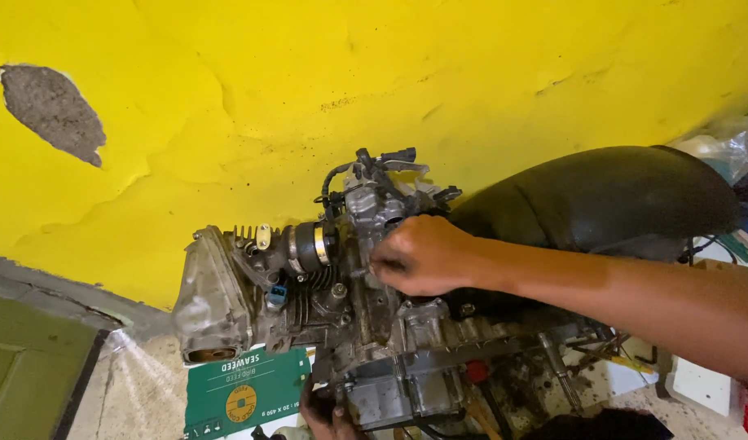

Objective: The person cleans and inspects a motorcycle engine block using a brush and manual manipulation.

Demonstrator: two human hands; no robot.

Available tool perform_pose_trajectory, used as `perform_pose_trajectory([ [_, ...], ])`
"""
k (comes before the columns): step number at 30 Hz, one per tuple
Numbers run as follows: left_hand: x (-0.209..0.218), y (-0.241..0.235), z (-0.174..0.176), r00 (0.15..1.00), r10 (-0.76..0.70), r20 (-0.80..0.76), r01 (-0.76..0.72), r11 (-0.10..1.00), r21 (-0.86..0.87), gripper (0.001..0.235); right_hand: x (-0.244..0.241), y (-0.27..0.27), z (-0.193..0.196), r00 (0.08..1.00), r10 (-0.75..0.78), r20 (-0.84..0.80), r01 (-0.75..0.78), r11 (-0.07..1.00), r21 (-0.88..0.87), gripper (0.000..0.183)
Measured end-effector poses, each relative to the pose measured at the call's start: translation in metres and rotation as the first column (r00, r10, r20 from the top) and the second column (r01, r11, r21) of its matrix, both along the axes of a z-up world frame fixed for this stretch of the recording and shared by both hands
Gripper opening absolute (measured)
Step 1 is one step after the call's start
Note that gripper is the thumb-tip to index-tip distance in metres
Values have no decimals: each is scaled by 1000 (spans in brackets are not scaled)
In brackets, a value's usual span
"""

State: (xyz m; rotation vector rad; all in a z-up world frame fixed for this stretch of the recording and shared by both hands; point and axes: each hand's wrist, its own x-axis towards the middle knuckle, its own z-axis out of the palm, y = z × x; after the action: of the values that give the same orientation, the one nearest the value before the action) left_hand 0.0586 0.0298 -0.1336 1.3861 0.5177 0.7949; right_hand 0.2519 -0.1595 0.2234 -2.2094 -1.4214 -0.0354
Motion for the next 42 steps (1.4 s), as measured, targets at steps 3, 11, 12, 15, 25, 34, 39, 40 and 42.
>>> perform_pose_trajectory([
  [3, 1, -10, 18, 1000, 21, 3, -21, 998, -58, 93, 1, -7, -11, 941, 25, -338, -92, 979, -184, 24],
  [11, 1, -12, 24, 999, 16, 32, -13, 994, -110, 86, 4, -1, 8, 880, -101, -464, -14, 971, -239, 20],
  [12, -2, -22, 53, 1000, 13, 8, -11, 983, -185, 88, 4, 0, 7, 905, -76, -418, -27, 972, -234, 19],
  [15, -2, -15, 29, 999, 43, -2, -43, 997, -66, 87, -1, -13, 18, 890, 157, -429, -232, 964, -130, 27],
  [25, -1, -23, 49, 997, 46, 63, -38, 993, -114, 91, 1, -20, 5, 909, -41, -414, -7, 993, -114, 23],
  [34, 0, -28, 71, 998, 26, 57, -17, 988, -156, 94, 23, -7, 21, 885, -22, -466, -222, 858, -463, 41],
  [39, -4, -20, 59, 999, 21, -38, -21, 1000, 7, 91, 26, -7, 16, 918, 93, -385, -298, 803, -517, 26],
  [40, -2, -20, 61, 999, 24, -35, -24, 1000, 3, 91, 28, -6, 12, 919, 94, -382, -298, 800, -521, 26],
  [42, -3, -20, 64, 999, -25, 19, 27, 998, -61, 91, 31, -8, 1, 909, 186, -374, -340, 850, -402, 22],
])
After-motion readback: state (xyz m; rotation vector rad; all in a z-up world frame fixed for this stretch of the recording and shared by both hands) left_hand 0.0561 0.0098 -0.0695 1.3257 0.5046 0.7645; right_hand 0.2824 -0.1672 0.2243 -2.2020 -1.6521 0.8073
